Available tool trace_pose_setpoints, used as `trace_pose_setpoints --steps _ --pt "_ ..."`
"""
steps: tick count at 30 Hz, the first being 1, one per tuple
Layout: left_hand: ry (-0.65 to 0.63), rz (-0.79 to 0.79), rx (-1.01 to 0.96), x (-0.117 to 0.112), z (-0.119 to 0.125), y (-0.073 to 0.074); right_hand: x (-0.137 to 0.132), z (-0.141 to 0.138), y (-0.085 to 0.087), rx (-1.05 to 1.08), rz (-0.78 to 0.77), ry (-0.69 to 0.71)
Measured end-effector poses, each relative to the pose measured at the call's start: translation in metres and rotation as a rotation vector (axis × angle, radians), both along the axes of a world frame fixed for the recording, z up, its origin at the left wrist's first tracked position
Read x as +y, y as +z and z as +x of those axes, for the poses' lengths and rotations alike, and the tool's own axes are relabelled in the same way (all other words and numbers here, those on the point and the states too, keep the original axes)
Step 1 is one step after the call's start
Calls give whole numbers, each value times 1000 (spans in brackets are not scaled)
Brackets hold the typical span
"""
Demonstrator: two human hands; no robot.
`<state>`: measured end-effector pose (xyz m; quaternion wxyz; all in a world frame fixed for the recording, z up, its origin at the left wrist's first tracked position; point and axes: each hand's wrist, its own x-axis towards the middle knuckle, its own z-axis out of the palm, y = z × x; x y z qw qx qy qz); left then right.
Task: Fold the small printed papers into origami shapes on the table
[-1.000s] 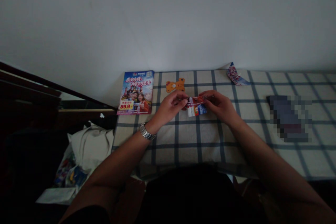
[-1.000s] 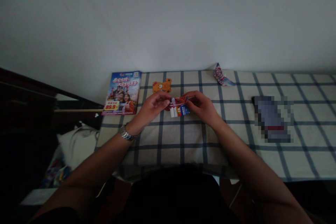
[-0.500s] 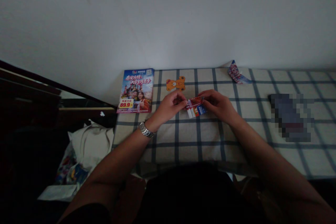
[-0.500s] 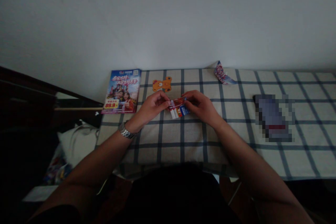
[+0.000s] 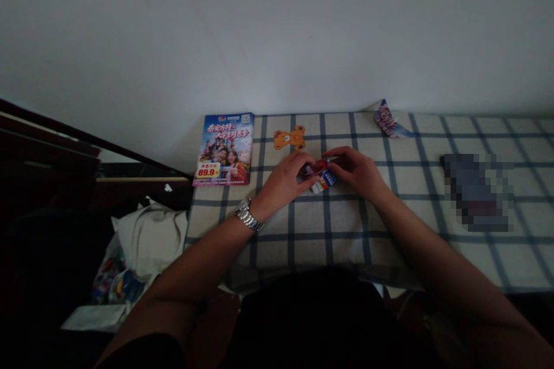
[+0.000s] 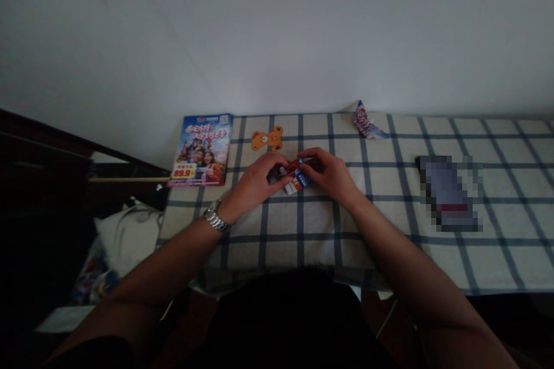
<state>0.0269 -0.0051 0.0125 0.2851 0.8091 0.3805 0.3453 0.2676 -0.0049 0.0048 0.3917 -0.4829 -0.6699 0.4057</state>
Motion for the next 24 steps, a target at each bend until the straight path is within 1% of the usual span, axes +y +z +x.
trace_pose_setpoints --steps 5,9,11,13,18,24 --pt "45 -19 -13 -1 4 1 -1 -4 0 -32 60 -62" --pt "72 -27 -42 -1 4 0 0 -5 3 -126 239 -84" --pt "92 -19 -31 -1 3 -1 -1 -6 5 -191 333 -60" --pt "106 -17 -24 -1 3 -1 -2 -7 7 -237 393 -32" --pt "109 -27 -35 -2 3 0 -6 -10 8 -320 416 6" --pt "117 -35 -56 -3 4 -1 -8 -12 7 -379 431 0"
